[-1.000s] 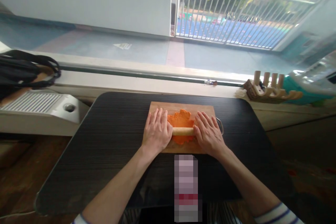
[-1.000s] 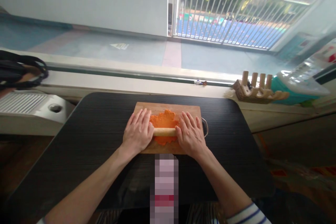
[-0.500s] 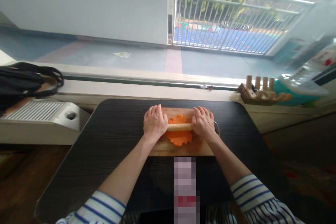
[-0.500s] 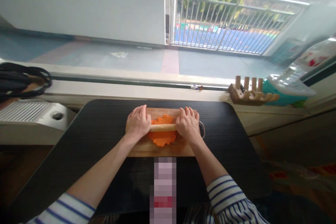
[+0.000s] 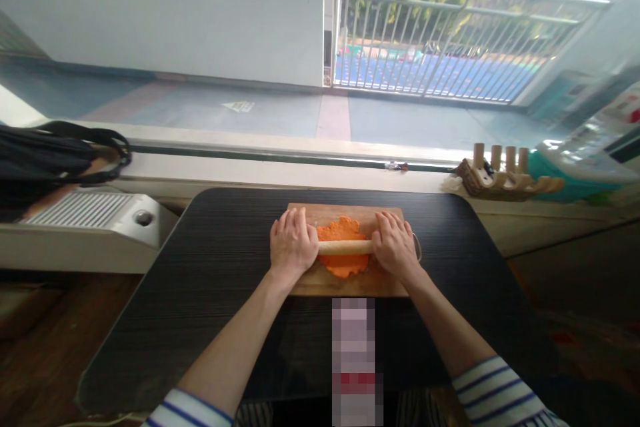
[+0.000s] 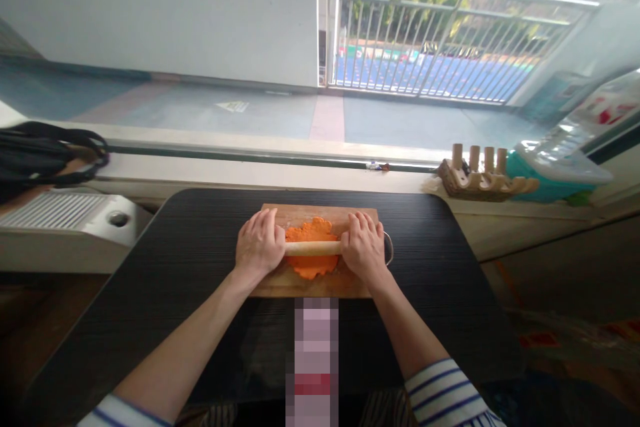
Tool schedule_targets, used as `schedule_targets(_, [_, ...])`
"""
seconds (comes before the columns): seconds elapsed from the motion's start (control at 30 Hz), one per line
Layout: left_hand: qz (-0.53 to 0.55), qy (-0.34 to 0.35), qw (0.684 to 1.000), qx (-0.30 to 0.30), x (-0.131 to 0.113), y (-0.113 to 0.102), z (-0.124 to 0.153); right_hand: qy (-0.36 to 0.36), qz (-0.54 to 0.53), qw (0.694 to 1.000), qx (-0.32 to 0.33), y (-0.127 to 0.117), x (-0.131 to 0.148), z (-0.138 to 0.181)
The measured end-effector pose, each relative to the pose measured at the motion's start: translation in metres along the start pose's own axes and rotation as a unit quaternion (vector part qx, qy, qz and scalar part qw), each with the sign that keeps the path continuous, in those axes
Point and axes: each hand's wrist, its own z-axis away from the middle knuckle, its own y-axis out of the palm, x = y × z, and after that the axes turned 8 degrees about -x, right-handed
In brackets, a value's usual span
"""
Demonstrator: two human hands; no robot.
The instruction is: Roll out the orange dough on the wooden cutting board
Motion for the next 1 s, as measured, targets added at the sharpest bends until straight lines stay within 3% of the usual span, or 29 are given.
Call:
schedule_targets(0.33, [-0.027, -0.024, 0.999, 0.041, -0.002, 0.013, -0.046, 0.021, 0.02, 0.999, 0.043, 0.008, 0.004, -0.046])
schedule_targets(0.47, [-0.022, -0.026, 0.998, 0.048, -0.002, 0.012, -0.04, 0.002, 0.032, 0.999, 0.033, 0.005, 0.004, -0.037])
schedule_targets(0.73, [-0.014, 0.006, 0.999, 0.032, -0.001, -0.001, -0.001, -0.032, 0.024, 0.999, 0.002, -0.005, 0.001, 0.017])
schedule_targets(1.0, [-0.01, -0.01, 1.0, 0.021, -0.002, 0.007, -0.016, -0.027, 0.022, 0.999, -0.005, 0.001, -0.001, -0.004])
